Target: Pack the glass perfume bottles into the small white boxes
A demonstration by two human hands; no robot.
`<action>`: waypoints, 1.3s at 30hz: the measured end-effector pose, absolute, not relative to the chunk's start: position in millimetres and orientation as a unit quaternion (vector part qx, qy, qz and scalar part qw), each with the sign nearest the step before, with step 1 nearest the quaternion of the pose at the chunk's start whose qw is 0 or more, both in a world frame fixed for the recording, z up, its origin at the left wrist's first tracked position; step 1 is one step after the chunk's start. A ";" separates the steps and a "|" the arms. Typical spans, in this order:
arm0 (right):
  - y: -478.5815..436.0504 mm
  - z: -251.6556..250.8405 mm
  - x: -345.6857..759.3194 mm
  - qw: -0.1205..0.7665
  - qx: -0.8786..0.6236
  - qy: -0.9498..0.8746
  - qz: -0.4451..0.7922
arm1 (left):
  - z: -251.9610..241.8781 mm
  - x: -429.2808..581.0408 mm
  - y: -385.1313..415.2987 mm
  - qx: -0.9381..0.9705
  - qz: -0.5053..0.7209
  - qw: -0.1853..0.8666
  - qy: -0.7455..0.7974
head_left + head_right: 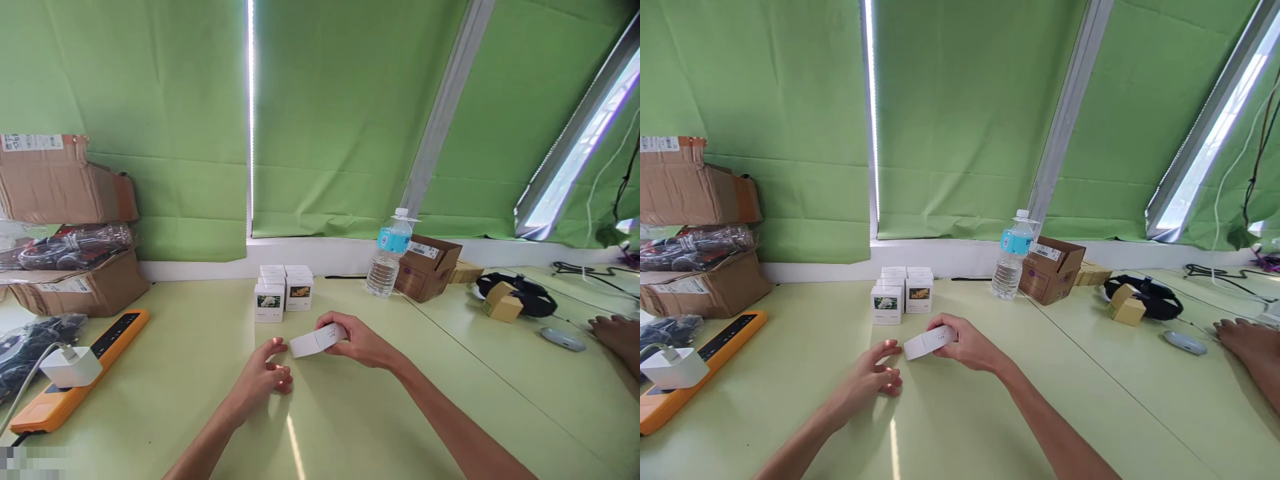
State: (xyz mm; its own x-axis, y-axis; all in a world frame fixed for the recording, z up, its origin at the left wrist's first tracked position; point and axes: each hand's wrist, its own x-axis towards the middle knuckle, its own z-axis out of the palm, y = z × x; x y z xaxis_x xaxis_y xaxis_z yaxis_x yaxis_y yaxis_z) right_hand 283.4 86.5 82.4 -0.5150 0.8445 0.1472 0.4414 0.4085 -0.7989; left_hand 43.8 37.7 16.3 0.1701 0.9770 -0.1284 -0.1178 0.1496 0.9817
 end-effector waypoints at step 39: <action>63.9 36.7 250.6 0.490 -0.382 -0.435 0.651 | 32.2 61.1 22.7 0.436 0.550 0.563 0.436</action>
